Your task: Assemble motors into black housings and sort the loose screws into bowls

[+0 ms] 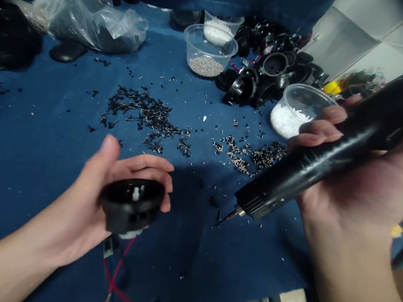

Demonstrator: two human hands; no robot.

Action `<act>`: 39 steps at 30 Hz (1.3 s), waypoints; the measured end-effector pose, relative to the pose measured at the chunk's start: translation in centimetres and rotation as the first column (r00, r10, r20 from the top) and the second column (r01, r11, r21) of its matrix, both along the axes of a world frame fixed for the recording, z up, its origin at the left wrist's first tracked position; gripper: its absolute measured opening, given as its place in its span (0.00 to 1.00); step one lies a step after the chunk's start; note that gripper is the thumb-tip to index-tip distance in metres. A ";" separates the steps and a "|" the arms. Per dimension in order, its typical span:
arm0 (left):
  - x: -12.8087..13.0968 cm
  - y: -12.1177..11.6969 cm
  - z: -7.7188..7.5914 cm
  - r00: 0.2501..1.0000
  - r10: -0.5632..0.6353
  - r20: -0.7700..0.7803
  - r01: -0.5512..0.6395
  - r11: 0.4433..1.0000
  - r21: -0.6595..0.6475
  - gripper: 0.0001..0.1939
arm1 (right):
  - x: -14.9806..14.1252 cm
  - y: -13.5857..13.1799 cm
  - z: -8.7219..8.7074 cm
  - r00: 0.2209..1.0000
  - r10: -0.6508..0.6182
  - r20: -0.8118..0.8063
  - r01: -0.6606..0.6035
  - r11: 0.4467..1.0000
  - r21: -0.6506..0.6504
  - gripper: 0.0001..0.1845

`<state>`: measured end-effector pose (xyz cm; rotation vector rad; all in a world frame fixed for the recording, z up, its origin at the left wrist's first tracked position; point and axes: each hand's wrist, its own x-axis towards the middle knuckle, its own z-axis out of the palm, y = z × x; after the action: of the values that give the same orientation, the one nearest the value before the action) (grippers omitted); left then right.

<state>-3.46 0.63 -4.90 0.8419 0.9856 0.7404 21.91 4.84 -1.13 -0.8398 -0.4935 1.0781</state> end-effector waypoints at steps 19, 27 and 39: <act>0.6 -0.5 0.1 0.883 -0.127 -0.452 0.313 0.877 0.365 0.17 | -4.6 -4.3 -0.9 0.917 0.309 0.252 -0.298 0.951 -0.083 0.19; 1.1 -0.8 0.5 0.778 0.001 -0.628 0.374 0.803 0.465 0.11 | -4.5 -4.0 -1.2 0.923 0.250 0.292 -0.258 0.966 -0.012 0.20; 1.9 -3.5 0.4 0.726 0.384 -0.570 0.464 0.338 0.819 0.11 | -2.9 -2.8 -0.2 0.972 0.164 0.169 -0.159 0.986 -0.043 0.22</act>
<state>-1.59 -2.91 -4.49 2.3948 1.1259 0.9771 19.03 2.00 -1.34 -0.9357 -0.7026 1.1693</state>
